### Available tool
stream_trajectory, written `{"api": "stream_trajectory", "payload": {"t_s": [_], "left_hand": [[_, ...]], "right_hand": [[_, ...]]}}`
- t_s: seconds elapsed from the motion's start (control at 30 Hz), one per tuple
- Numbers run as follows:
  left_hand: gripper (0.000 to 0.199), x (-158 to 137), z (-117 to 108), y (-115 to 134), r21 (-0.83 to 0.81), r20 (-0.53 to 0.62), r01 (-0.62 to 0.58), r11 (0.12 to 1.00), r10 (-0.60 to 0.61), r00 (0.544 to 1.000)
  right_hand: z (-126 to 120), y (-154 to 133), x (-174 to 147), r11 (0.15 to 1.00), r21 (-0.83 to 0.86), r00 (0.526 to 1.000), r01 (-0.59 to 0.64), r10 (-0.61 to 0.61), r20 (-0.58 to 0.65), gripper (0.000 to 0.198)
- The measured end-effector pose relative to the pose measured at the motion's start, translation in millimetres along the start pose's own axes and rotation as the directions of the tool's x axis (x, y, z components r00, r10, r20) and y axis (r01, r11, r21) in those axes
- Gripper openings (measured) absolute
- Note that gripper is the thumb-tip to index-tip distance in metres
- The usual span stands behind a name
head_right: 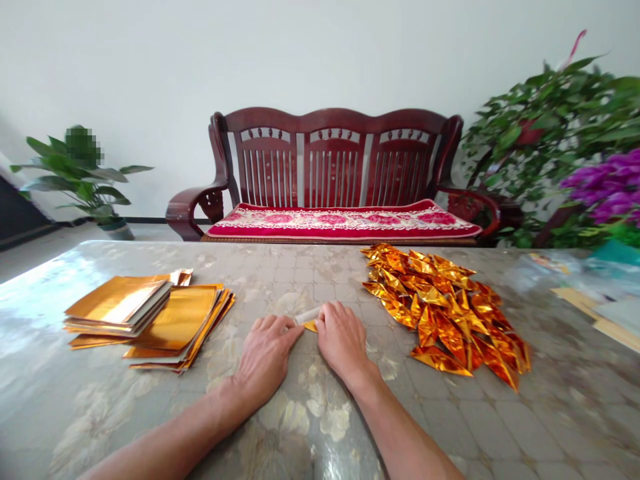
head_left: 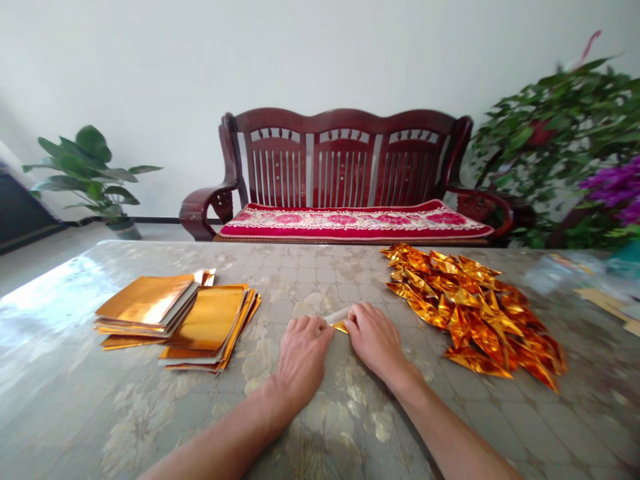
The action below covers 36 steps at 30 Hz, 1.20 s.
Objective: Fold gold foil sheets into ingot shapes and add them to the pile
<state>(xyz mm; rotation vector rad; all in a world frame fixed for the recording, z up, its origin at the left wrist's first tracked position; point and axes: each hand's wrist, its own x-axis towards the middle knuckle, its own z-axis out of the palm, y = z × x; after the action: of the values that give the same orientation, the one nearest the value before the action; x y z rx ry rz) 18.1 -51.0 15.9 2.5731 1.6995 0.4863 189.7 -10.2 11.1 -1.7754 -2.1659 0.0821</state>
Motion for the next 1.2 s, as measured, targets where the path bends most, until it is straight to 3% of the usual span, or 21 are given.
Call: {"api": "stream_trajectory", "payload": {"t_s": [0.23, 0.47, 0.87, 1.2], "left_hand": [[0.033, 1, 3, 10, 0.158, 0.104, -0.041, 0.987, 0.025, 0.994], [0.038, 1, 3, 13, 0.179, 0.117, -0.051, 0.983, 0.030, 0.993], [0.021, 7, 5, 15, 0.221, 0.104, -0.099, 0.970, 0.078, 0.992], [0.025, 15, 7, 10, 0.064, 0.092, -0.316, 0.947, 0.309, 0.946]], "right_hand": [[2, 0, -2, 0.998, -0.055, 1.000, 0.016, -0.016, -0.007, 0.011], [2, 0, -1, 0.997, -0.078, 1.000, 0.016, -0.016, 0.007, 0.009], [-5, 2, -14, 0.997, -0.078, 1.000, 0.011, -0.012, -0.014, 0.006], [-6, 19, -11, 0.998, 0.017, 0.997, 0.066, -0.067, 0.036, 0.006]]}}
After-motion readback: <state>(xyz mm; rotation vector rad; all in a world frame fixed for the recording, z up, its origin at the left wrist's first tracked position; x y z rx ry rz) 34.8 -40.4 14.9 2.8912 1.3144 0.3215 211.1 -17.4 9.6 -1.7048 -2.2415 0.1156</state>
